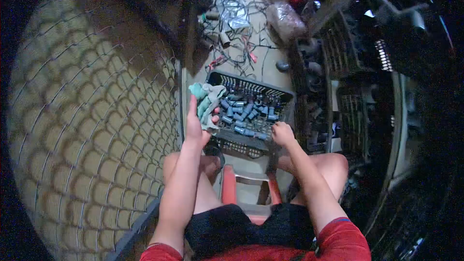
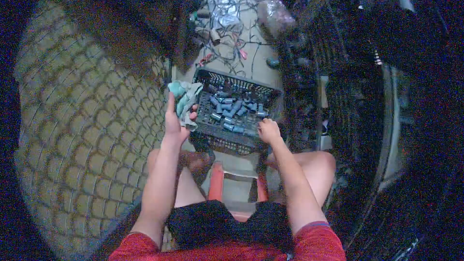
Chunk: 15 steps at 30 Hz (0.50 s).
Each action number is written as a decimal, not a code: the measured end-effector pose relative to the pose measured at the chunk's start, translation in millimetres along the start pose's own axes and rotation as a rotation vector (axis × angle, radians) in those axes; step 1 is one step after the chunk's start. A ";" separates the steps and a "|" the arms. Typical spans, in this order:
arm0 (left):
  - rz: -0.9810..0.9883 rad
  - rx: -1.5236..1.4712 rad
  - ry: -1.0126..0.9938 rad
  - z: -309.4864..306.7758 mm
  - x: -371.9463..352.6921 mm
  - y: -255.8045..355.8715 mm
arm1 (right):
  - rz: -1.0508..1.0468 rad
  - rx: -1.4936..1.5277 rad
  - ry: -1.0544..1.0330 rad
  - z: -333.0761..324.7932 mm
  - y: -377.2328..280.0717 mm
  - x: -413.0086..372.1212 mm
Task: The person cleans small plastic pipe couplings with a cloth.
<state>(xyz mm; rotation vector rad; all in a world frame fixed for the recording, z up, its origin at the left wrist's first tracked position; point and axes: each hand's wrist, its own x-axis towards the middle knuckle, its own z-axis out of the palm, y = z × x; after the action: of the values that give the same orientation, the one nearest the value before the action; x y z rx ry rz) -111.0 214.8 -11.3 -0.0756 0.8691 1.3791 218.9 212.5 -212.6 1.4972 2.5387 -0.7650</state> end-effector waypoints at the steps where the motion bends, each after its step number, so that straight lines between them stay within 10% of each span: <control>1: -0.003 0.004 0.019 -2.8 7.8 1.1 | -0.006 -0.085 -0.065 13.9 5.9 11.5; 3: 0.062 0.214 0.116 -6.9 15.6 1.8 | 0.075 -0.079 -0.296 41.2 15.1 35.2; 10: 0.033 0.647 0.316 -17.1 23.2 -12.1 | 0.314 -0.129 0.064 227.9 100.5 73.3; 15: 0.063 0.739 0.309 -21.8 28.8 -15.5 | 0.190 -0.365 -0.287 157.8 57.9 73.2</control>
<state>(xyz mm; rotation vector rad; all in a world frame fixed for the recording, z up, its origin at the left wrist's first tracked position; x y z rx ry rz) -109.9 223.2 -49.7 0.3172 1.6049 1.0415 203.8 219.9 -395.2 1.3685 2.1455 -0.4238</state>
